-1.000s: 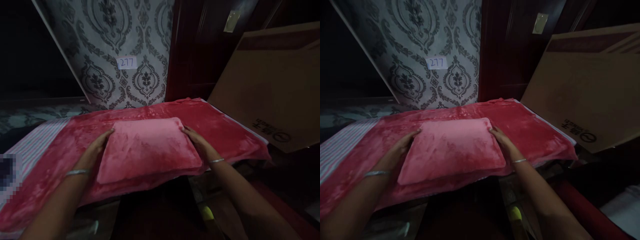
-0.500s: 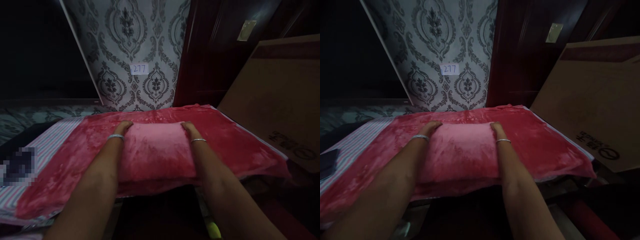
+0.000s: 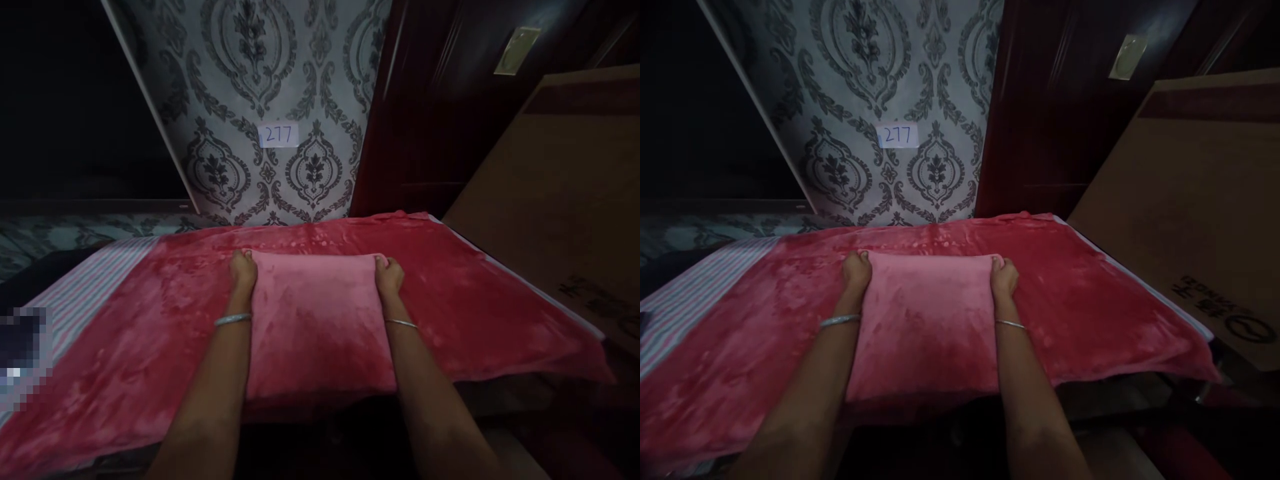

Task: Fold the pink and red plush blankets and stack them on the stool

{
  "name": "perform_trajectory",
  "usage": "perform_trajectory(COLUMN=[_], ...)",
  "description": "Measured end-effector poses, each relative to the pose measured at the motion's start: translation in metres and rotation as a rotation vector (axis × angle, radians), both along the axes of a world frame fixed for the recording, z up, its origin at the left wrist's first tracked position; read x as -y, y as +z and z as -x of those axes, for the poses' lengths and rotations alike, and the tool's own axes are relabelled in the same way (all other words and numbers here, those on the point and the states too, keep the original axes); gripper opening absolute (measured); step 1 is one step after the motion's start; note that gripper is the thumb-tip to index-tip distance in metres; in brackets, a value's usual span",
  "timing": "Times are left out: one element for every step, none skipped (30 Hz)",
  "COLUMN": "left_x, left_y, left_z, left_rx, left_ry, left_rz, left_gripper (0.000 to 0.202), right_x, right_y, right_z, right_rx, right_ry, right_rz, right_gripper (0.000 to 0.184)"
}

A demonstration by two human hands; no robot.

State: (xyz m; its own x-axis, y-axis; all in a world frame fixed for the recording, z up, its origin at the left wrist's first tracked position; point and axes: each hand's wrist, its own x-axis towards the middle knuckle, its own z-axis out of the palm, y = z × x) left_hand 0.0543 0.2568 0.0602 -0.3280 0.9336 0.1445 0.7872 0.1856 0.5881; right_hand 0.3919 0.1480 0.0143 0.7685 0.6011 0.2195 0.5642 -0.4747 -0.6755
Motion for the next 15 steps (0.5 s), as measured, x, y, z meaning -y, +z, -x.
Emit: perform_trajectory(left_x=[0.0, 0.0, -0.001, -0.002, -0.003, -0.003, -0.004, -0.004, -0.005, -0.005, -0.006, -0.007, -0.008, -0.01, -0.012], left_y=[0.0, 0.0, 0.001, 0.001, 0.001, 0.001, 0.0, 0.0, -0.001, -0.002, -0.003, -0.004, -0.005, -0.005, -0.005], left_z=[0.0, -0.001, -0.001, -0.002, -0.002, -0.002, -0.001, -0.001, 0.0, 0.0, 0.0, 0.001, 0.001, 0.001, 0.002], left_rx=[-0.002, -0.004, -0.005, -0.006, -0.007, -0.008, -0.008, -0.006, -0.004, 0.0, 0.004, 0.009, 0.016, 0.024, 0.034], left_ry=[-0.002, -0.007, -0.012, -0.017, -0.021, -0.024, -0.027, -0.031, -0.038, -0.044, -0.051, -0.057, -0.063, -0.069, -0.079], left_rz=[0.003, 0.01, 0.017, 0.022, 0.024, 0.026, 0.027, 0.029, 0.032, 0.034, 0.037, 0.041, 0.044, 0.048, 0.049], left_gripper=[0.033, 0.032, 0.032, 0.031, 0.031, 0.032, 0.032, 0.032, 0.033, 0.033, 0.033, 0.033, 0.033, 0.033, 0.033], right_x=[0.0, -0.001, -0.001, -0.001, -0.001, -0.001, -0.001, -0.001, -0.001, -0.001, -0.001, -0.002, -0.003, -0.004, -0.005], right_y=[-0.001, -0.002, -0.003, -0.004, -0.005, -0.006, -0.006, -0.007, -0.007, -0.007, -0.007, -0.007, -0.006, -0.005, -0.004], right_z=[0.0, -0.001, -0.001, -0.001, -0.001, -0.001, -0.001, -0.001, -0.001, 0.0, 0.0, 0.0, -0.001, -0.002, -0.003], right_rx=[-0.002, -0.005, -0.009, -0.013, -0.018, -0.023, -0.03, -0.039, -0.048, -0.06, -0.072, -0.086, -0.102, -0.121, -0.142], right_ry=[-0.002, -0.002, 0.0, 0.004, 0.007, 0.009, 0.011, 0.013, 0.016, 0.018, 0.022, 0.027, 0.034, 0.044, 0.057], right_rz=[-0.011, -0.021, -0.031, -0.039, -0.047, -0.052, -0.057, -0.06, -0.062, -0.063, -0.063, -0.062, -0.06, -0.056, -0.053], right_gripper=[0.046, 0.045, 0.045, 0.044, 0.044, 0.044, 0.045, 0.045, 0.046, 0.046, 0.046, 0.046, 0.046, 0.046, 0.046])
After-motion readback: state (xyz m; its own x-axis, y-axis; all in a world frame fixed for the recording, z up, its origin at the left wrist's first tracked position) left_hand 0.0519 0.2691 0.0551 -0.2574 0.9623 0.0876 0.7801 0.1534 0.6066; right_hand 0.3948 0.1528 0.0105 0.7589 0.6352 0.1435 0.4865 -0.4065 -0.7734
